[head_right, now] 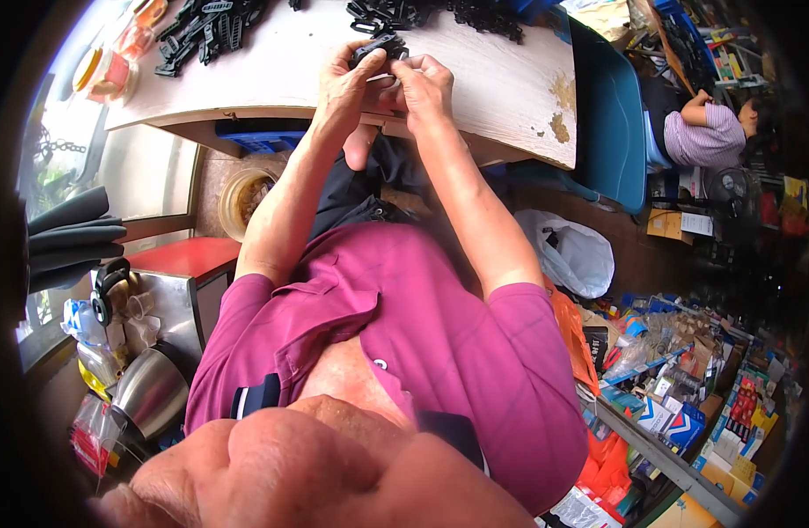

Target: The person assembles plastic components by picking up base parts and small inserts from the table, fitting the pieces together by hand, and placing the assembled components on the desk.

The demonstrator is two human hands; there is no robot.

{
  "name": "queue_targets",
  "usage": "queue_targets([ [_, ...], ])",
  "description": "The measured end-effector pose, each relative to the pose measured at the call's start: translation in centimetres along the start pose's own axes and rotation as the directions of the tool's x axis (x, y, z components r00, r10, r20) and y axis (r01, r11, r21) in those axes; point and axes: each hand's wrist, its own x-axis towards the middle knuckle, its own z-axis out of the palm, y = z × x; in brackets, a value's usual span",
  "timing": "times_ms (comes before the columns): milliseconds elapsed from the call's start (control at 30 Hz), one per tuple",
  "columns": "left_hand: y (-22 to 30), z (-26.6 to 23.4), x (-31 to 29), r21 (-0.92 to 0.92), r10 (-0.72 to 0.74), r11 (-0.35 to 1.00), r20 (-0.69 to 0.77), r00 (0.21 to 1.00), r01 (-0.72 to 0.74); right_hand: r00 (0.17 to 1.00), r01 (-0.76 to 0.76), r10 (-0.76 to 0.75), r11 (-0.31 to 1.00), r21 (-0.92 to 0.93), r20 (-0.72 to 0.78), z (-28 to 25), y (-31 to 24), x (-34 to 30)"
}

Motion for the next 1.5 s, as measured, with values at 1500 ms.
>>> queue_targets([
  [1500, -1.4, -1.6, -1.5, 0.714, 0.393, 0.52, 0.288, 0.873, -0.469, 0.995, 0.084, -0.092, 0.986, 0.145, 0.045, -0.5, -1.0, -1.3],
])
